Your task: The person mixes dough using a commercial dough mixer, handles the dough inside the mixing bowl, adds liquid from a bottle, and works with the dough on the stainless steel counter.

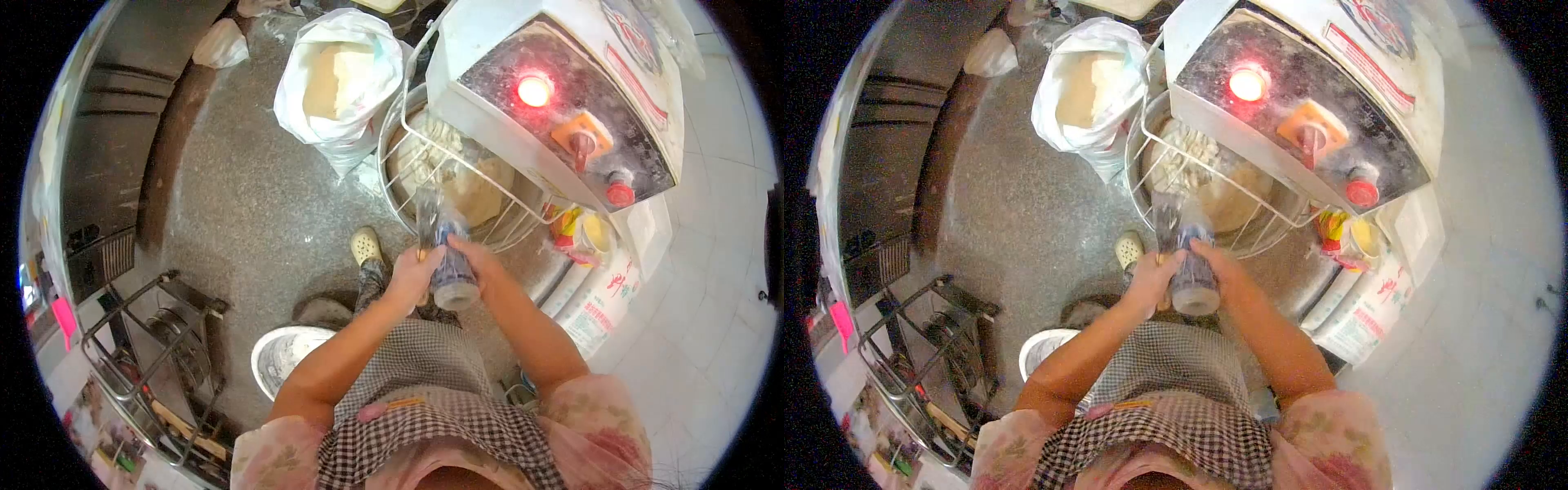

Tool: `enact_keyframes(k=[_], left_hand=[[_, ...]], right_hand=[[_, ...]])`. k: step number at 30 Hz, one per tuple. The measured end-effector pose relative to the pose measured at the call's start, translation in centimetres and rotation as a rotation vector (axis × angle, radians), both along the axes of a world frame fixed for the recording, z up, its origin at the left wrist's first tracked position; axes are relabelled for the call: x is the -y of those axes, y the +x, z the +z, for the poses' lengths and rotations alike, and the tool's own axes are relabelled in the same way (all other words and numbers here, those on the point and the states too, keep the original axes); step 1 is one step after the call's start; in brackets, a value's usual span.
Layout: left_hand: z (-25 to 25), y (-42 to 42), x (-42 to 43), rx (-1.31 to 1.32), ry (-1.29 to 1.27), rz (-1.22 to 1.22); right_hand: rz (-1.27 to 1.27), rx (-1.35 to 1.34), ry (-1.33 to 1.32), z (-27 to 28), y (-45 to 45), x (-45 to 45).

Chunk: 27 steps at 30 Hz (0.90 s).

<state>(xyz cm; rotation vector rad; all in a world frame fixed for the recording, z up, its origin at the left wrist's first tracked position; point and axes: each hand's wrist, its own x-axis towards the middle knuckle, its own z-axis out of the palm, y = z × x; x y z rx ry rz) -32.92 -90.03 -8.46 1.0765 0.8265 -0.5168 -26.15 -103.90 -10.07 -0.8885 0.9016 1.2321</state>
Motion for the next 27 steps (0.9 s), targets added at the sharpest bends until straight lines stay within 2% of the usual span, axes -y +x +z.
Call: enact_keyframes(k=[3,6,9,11,13,16,19,22,25,27], left_hand=[[0.9,-3.0,1.5,-0.024,-0.060,0.063],[0.4,-2.5,2.3,-0.081,-0.076,-0.101],[-0.5,-2.0,2.6,0.020,-0.112,-0.025],[-0.7,-3.0,2.4,0.018,-0.189,0.046],[1.9,-3.2,1.4,-0.012,-0.279,0.143],[1.1,-4.3,1.0,-0.043,-0.246,0.090],[0.7,-5.0,0.0,-0.147,-0.283,-0.159],[1.7,-6.3,0.2,-0.210,-0.272,-0.099],[0.7,-10.1,-0.8,-0.271,-0.273,0.128],[0.2,-12.3,-2.8,-0.345,-0.165,0.114]], right_hand=[[0.174,0.033,-0.142,2.6,-1.3,0.3],[0.017,0.009,-0.101,1.3,-2.0,2.5],[-0.066,0.000,-0.070,2.4,-1.6,2.3],[0.014,0.028,-0.121,2.3,-2.3,1.5],[0.041,0.019,-0.099,2.8,-2.7,0.5],[0.032,0.012,-0.123,3.1,-3.2,0.1],[0.127,0.103,-0.029,3.3,-2.1,1.3],[0.375,0.030,-0.185,6.5,1.4,1.3],[0.730,0.202,-0.307,6.4,3.4,2.0],[1.008,0.345,-0.392,4.1,4.6,2.1]])
